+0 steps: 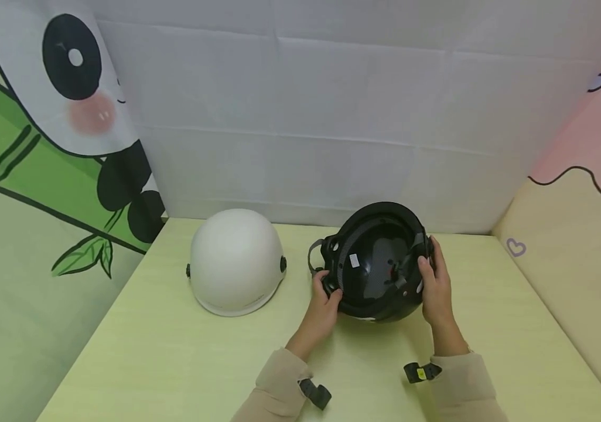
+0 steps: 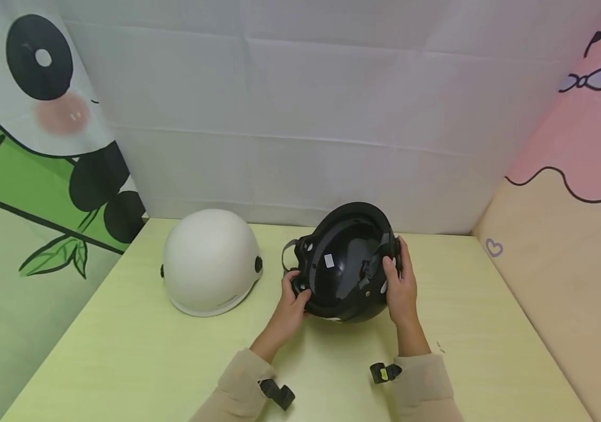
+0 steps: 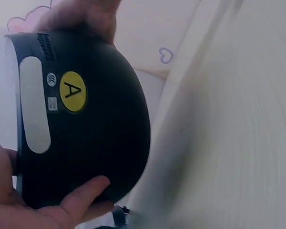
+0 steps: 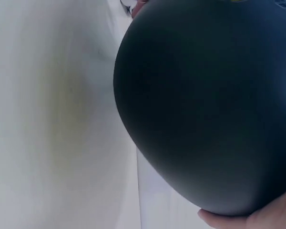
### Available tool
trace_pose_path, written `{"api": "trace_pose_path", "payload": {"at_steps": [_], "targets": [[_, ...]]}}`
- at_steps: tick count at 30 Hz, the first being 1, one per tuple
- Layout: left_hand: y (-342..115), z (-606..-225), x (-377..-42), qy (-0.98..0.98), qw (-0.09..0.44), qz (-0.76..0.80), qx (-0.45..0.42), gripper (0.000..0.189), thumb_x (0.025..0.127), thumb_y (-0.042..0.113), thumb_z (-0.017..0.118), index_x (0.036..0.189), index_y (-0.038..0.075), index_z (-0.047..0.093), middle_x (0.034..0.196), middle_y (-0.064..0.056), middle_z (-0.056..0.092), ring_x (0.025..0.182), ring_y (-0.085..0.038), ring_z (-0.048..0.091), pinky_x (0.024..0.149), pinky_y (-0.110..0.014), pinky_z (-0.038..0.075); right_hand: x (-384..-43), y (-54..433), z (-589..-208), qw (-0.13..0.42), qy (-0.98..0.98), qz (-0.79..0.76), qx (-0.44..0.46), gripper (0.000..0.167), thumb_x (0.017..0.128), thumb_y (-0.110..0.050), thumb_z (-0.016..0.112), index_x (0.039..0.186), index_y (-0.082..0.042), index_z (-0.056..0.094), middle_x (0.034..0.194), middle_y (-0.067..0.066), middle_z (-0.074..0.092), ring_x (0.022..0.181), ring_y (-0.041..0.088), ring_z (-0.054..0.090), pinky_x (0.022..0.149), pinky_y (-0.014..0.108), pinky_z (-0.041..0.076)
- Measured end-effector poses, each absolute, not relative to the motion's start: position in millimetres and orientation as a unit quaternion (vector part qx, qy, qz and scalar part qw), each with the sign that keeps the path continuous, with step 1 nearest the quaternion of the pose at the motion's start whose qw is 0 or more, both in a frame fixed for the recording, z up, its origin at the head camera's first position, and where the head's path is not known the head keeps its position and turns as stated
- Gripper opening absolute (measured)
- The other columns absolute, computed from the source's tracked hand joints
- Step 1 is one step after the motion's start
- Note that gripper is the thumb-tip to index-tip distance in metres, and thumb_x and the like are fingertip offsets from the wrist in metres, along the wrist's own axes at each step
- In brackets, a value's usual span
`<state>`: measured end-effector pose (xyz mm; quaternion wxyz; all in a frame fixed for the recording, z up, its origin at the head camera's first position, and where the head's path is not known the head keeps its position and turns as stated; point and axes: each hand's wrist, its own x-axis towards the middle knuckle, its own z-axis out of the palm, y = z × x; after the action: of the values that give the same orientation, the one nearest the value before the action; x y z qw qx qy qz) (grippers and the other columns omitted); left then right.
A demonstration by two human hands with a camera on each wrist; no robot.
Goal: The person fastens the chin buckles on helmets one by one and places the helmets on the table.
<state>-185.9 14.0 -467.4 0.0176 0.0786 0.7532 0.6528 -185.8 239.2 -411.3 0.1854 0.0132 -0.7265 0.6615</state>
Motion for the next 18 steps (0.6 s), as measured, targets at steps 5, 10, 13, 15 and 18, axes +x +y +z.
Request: {"api": "trace_pose_path", "payload": {"at_steps": [5,10,13,15,18], "targets": [[2,-456,-173,0.774,0.003,0.629,0.073,0.049,0.1,0.015,0.046,0.142,0.005,0.023,0.144,-0.029,0.029,0.131,-0.039,0.036,0.105,-0.053,0.029,-183,230,-419,0.168,-0.671,0.721,0.04,0.057,0.105,-0.021,0.039,0.156,-0.008,0.019,0.16,0.009,0.017,0.143,0.02,0.016,0.109,0.023,0.022],[-6,-447,-163,0.806,0.009,0.589,0.058,0.05,0.101,0.018,0.044,0.144,0.007,0.022,0.149,-0.023,0.023,0.127,-0.041,0.04,0.102,-0.055,0.032,-182,224,-432,0.167,-0.634,0.752,0.065,0.054,0.104,-0.021,0.037,0.156,-0.011,0.022,0.157,0.007,0.023,0.139,0.02,0.022,0.105,0.023,0.029],[-10,-440,-159,0.821,0.008,0.568,0.052,0.051,0.101,0.021,0.044,0.145,0.008,0.022,0.15,-0.021,0.023,0.122,-0.042,0.046,0.098,-0.055,0.037,-184,221,-437,0.164,-0.612,0.769,0.079,0.053,0.104,-0.022,0.035,0.155,-0.013,0.024,0.153,0.005,0.027,0.136,0.021,0.027,0.103,0.023,0.032],[-12,-437,-158,0.829,0.003,0.556,0.052,0.051,0.102,0.021,0.044,0.146,0.008,0.022,0.15,-0.021,0.024,0.119,-0.042,0.049,0.097,-0.054,0.038,-185,219,-441,0.158,-0.602,0.778,0.086,0.053,0.105,-0.024,0.033,0.155,-0.014,0.023,0.152,0.004,0.027,0.135,0.021,0.028,0.102,0.023,0.033],[-16,-434,-156,0.836,-0.004,0.546,0.052,0.052,0.103,0.022,0.044,0.147,0.007,0.021,0.15,-0.021,0.024,0.116,-0.041,0.051,0.095,-0.054,0.04,-188,216,-446,0.148,-0.589,0.788,0.097,0.052,0.104,-0.025,0.031,0.155,-0.015,0.024,0.152,0.005,0.026,0.134,0.021,0.029,0.102,0.023,0.033]]}}
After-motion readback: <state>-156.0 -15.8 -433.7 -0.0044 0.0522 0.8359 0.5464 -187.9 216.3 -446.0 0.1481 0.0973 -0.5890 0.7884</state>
